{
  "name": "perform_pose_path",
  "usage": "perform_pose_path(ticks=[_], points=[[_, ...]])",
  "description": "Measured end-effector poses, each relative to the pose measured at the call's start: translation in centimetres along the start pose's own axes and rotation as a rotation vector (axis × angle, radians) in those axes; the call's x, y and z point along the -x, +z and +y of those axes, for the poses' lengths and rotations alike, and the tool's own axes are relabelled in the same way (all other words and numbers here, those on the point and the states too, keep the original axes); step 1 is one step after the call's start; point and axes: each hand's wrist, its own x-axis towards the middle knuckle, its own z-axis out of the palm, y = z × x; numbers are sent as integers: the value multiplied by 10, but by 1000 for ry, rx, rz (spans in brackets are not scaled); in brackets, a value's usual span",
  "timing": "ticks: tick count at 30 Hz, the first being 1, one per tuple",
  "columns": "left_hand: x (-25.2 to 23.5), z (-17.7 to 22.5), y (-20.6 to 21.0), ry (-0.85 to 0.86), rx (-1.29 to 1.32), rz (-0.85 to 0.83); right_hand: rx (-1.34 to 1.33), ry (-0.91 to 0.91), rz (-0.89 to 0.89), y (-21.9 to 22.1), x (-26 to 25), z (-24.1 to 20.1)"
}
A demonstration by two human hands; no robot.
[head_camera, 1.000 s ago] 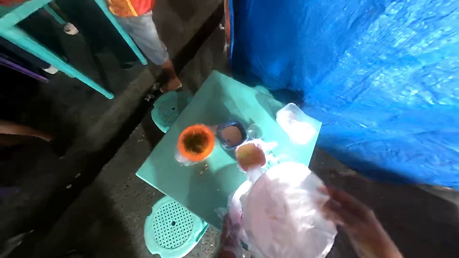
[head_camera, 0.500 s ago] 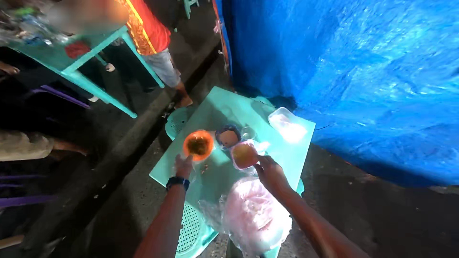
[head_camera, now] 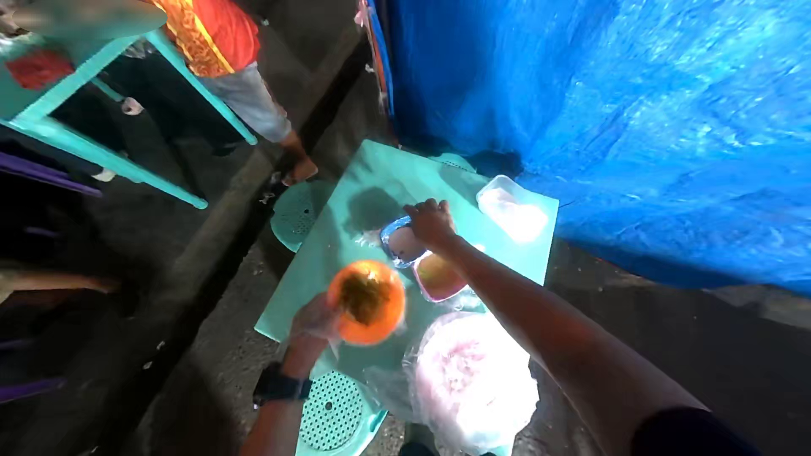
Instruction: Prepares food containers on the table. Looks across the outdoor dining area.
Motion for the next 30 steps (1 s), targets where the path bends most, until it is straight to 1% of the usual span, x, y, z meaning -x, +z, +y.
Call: perform_pose_path(ticks=[3,5,7,9,11,12,13,15,17,19,20,21,23,25,26,28,30], points=[[44,13,25,103,-91,-187,65,54,-157,2,-22,-2],[69,14,61,238,-55,-240,78,63,-236,0,-27,-5],[85,11,107,324,-2,-287,89,68,-253,-4,-31,-7],[94,11,145,325,40,-319,100,73,-228,-5,-35,-8],[96,9,161,301,82,-358,116,67,-190,-9,-33,-10],[94,7,159,294,101,-361,122,59,-166,-14,-31,-12],[90,4,152,287,124,-330,121,44,-133,-20,-26,-14],[75,3,119,253,162,-203,96,7,-63,-33,-9,-18],[42,2,85,247,236,-53,41,6,-34,-47,21,-23],[-5,11,66,288,339,64,-21,42,-40,-59,60,-26],[-27,21,58,287,375,58,-43,75,-56,-61,82,-27],[-43,35,51,279,392,12,-53,110,-75,-58,104,-26],[-54,69,40,215,396,-172,-49,171,-111,-39,149,-23],[-51,91,47,226,368,-369,-35,263,-286,-14,186,-16],[-50,95,58,254,339,-427,-29,302,-377,1,200,-12],[-50,100,87,308,237,-453,-29,366,-469,32,222,-5],[-48,104,108,315,186,-424,-55,429,-471,61,238,-1]])
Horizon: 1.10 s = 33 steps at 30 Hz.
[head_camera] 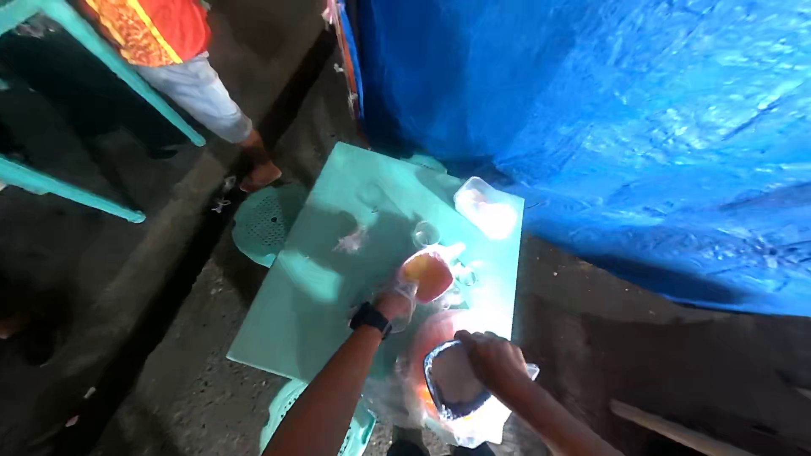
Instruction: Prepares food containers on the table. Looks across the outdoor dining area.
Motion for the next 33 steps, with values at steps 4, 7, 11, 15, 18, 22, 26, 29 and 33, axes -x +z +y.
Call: perform_pose_path(ticks=[4,7,11,15,18,22,26,29,33], points=[[5,6,5,16,-208,46,-232,72,63,26,0,17],[14,0,-4,40,-402,58,-407,28,220,25,4,37],[42,5,-24,38,-391,123,-522,-55,421,7,-2,44],[84,29,-35,-83,-441,58,-650,-121,518,-14,-6,32],[120,38,-30,-114,-493,-26,-677,-167,440,-16,4,24],[156,29,2,-117,-481,-102,-716,-220,393,13,23,23],[177,13,42,-177,-347,-161,-628,-193,474,43,49,26],[182,-11,70,-179,-190,-144,-585,-153,492,61,53,33],[178,-31,95,-166,-114,-89,-579,-160,539,83,38,44]])
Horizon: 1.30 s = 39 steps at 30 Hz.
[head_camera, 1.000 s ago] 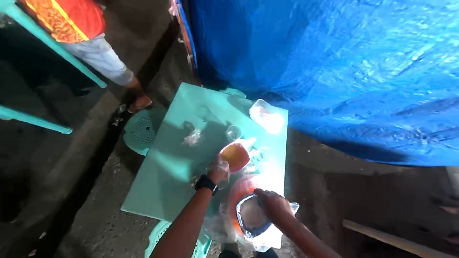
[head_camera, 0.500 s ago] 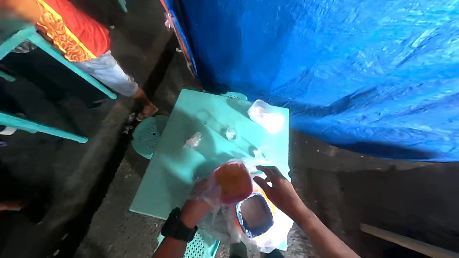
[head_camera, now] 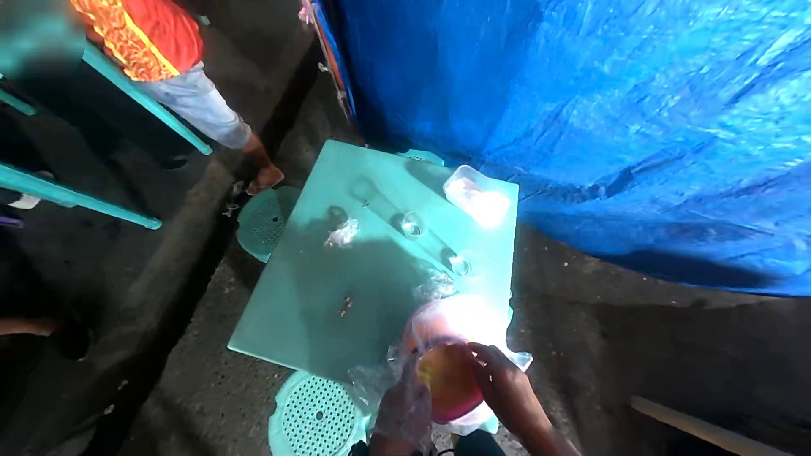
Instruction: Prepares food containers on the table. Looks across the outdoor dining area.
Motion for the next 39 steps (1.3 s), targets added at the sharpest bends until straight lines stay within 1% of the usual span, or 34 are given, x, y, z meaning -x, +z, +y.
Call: perform_pose_path(ticks=[5,8,9,12,14,15,17,19,20,21,22,24,26,28,31,33,34,36,37,39], points=[[-3,-13,9,166,19,182,-38,-33,71,12,-8,7],[-6,-27,12,213,56,220,-51,-12,104,20,-3,10],[-6,-29,12,213,77,270,-48,-14,112,22,-1,13],[-12,-31,5,150,133,507,-32,-41,125,23,-1,21],[-24,-46,4,94,129,556,-14,-50,172,22,-1,27],[-30,-54,6,66,135,545,-6,-44,197,21,-3,30],[-39,-57,9,-10,134,425,-32,12,217,21,-11,37],[-41,-50,10,-43,88,220,-144,146,132,23,-24,46],[-41,-51,18,-40,107,175,-241,213,77,25,-28,50],[-42,-52,26,-19,131,190,-337,263,39,27,-33,53],[-46,-56,36,3,225,238,-397,291,23,28,-37,55],[-57,-66,53,70,460,328,-434,317,7,29,-43,54],[-64,-69,63,108,787,369,-439,334,-7,29,-43,47],[-63,-63,65,135,1053,367,-381,337,2,31,-42,36],[-60,-64,58,202,1313,278,-281,324,15,37,-45,17],[-55,-58,44,162,1441,286,-321,303,11,43,-49,7],[-53,-59,37,131,1477,303,-347,293,-1,45,-50,2],[-53,-66,24,122,1449,340,-371,269,-22,50,-54,-11],[-52,-73,19,133,1380,364,-373,257,-32,53,-54,-18],[-45,-85,6,161,1102,410,-378,234,-54,58,-58,-33]])
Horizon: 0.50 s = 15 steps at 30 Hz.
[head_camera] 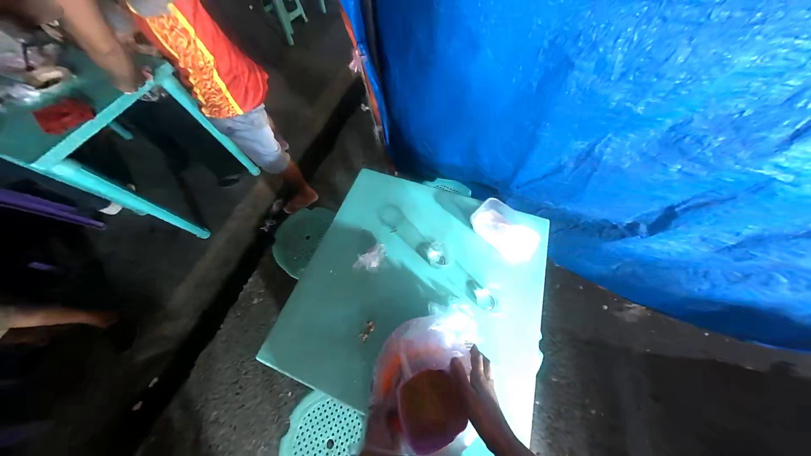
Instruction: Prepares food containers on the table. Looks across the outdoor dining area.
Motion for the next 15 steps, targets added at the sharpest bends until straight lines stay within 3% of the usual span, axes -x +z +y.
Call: perform_pose_path(ticks=[2,9,12,15], points=[[4,11,-14,54,-223,-15,-13,-30,-24,8,0,-9],[2,43,-40,137,52,67,-109,-196,-222,11,-17,-50],[0,51,-53,167,59,103,-70,-322,-226,11,-51,-79],[0,59,-68,182,62,166,134,-423,-227,22,-99,-136]])
